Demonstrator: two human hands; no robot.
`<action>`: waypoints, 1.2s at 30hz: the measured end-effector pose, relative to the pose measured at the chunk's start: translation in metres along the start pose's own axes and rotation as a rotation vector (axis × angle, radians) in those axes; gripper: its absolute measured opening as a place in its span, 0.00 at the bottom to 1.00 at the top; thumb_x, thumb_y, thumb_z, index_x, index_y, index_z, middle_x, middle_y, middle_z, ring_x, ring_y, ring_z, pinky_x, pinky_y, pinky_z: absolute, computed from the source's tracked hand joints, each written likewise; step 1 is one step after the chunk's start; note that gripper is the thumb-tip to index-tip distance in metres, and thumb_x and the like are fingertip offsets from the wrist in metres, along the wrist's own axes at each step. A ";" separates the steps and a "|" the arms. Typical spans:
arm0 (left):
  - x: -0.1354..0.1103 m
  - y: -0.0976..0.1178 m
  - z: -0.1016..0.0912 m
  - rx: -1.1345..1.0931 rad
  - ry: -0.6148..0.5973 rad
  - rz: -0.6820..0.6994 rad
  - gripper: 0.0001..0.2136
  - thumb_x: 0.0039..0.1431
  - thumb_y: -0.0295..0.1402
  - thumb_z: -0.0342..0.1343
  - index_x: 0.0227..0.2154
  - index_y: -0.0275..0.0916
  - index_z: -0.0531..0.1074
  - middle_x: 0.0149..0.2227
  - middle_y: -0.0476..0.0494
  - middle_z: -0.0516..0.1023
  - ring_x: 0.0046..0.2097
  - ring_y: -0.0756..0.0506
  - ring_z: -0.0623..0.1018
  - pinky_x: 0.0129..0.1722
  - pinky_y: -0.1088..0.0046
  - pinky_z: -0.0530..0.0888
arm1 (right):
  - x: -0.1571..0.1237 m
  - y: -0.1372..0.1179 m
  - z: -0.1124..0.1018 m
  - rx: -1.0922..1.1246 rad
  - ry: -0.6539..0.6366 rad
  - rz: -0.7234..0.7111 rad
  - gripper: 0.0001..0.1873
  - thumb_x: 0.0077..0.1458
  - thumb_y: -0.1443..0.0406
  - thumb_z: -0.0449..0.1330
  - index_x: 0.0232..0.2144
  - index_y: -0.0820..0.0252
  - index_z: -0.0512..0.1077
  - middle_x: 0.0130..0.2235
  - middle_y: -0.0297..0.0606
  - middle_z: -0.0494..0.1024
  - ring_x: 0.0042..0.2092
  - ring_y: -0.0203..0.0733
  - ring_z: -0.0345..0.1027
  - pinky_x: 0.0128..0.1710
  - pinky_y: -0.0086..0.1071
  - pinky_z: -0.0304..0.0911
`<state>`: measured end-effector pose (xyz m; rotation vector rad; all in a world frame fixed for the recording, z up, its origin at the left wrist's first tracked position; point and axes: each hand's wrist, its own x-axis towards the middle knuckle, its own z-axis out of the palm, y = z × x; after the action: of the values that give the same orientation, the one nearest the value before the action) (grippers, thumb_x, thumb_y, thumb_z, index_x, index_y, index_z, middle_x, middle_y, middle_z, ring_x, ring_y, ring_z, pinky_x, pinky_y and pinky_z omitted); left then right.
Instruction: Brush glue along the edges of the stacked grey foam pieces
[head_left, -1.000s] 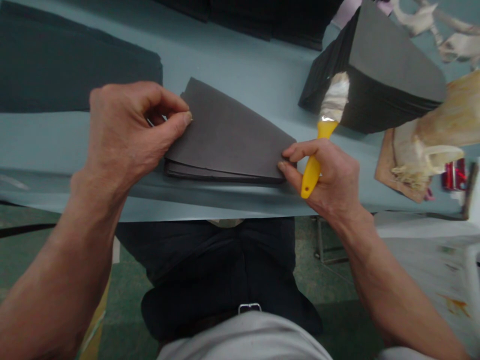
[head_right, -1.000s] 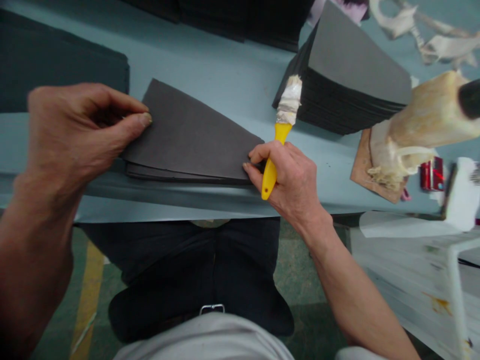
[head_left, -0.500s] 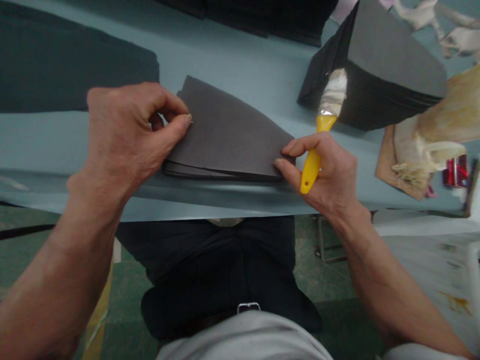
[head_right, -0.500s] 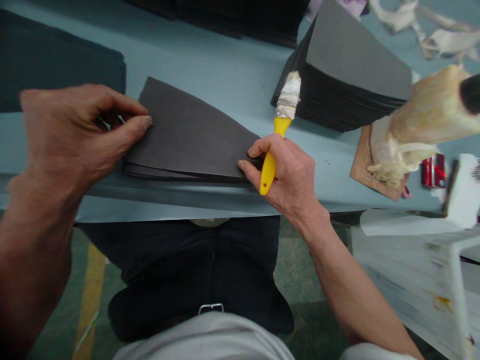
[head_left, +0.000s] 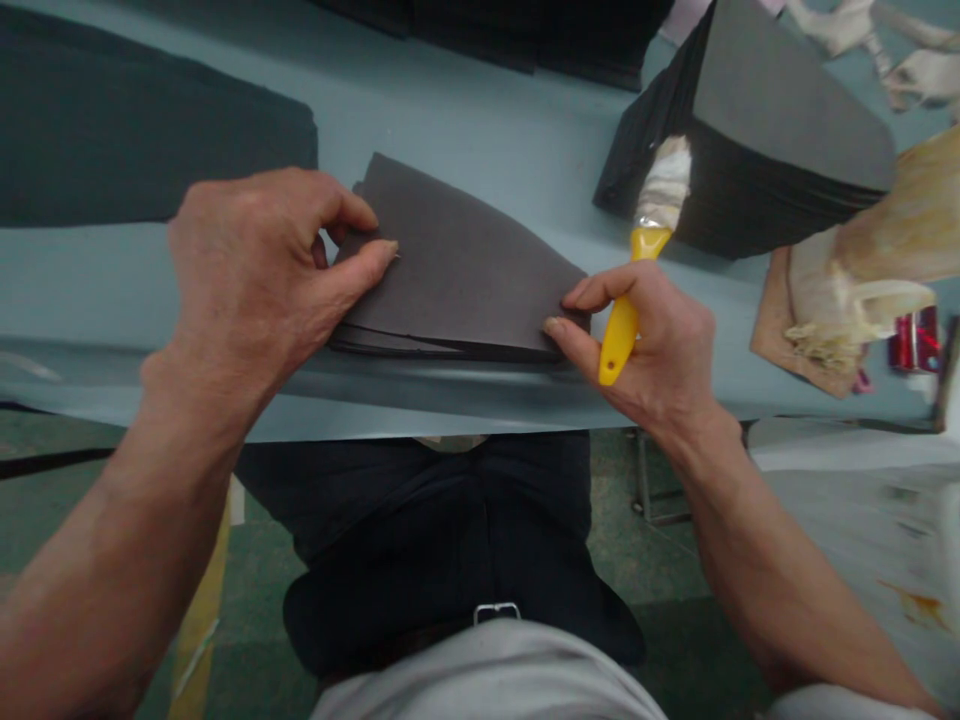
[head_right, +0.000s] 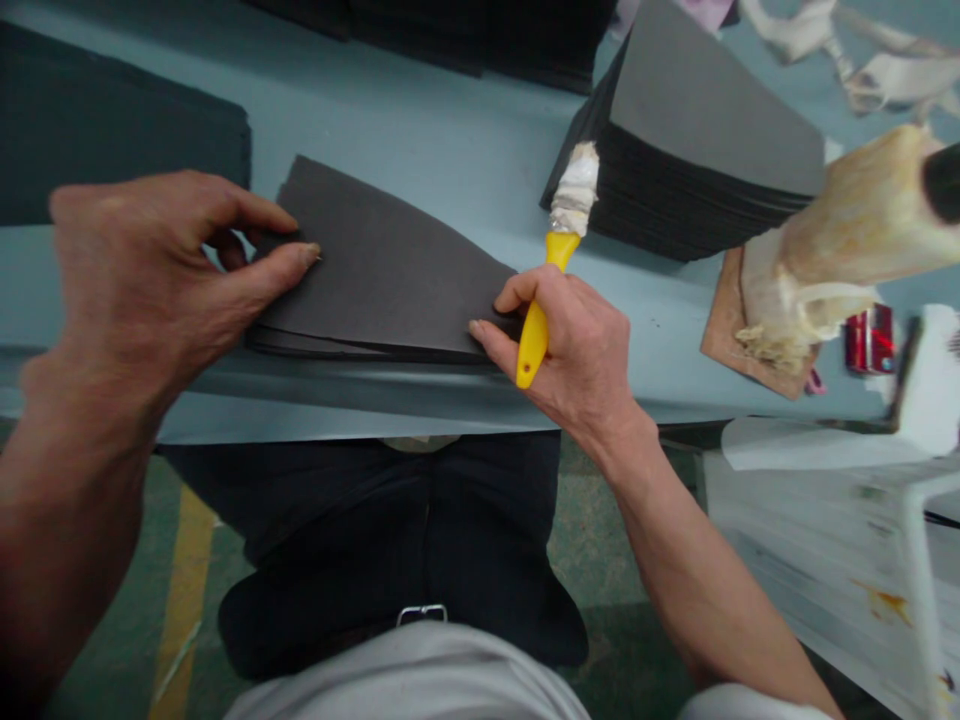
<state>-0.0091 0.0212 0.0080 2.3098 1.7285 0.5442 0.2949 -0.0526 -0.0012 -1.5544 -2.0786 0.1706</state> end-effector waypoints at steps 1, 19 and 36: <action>0.000 0.000 0.000 0.005 -0.002 0.000 0.20 0.67 0.51 0.55 0.48 0.43 0.83 0.43 0.40 0.84 0.43 0.38 0.80 0.51 0.57 0.74 | 0.000 0.000 0.000 -0.005 0.003 -0.003 0.10 0.64 0.55 0.69 0.39 0.45 0.71 0.38 0.37 0.84 0.40 0.55 0.79 0.42 0.49 0.74; 0.000 0.008 -0.002 0.035 -0.004 -0.048 0.17 0.66 0.48 0.57 0.48 0.45 0.82 0.45 0.44 0.84 0.47 0.38 0.82 0.53 0.57 0.76 | 0.007 -0.009 0.003 -0.064 0.023 0.003 0.15 0.56 0.56 0.73 0.39 0.47 0.71 0.38 0.35 0.84 0.39 0.55 0.77 0.39 0.45 0.69; -0.001 0.008 0.001 0.057 0.020 -0.084 0.18 0.65 0.49 0.58 0.49 0.44 0.83 0.44 0.44 0.84 0.48 0.38 0.82 0.55 0.58 0.75 | 0.000 -0.010 0.007 -0.095 0.043 0.038 0.15 0.55 0.62 0.70 0.42 0.47 0.70 0.40 0.38 0.83 0.42 0.57 0.77 0.40 0.46 0.70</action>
<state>-0.0021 0.0176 0.0101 2.2646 1.8641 0.5103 0.2827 -0.0543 -0.0032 -1.6400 -2.0521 0.0522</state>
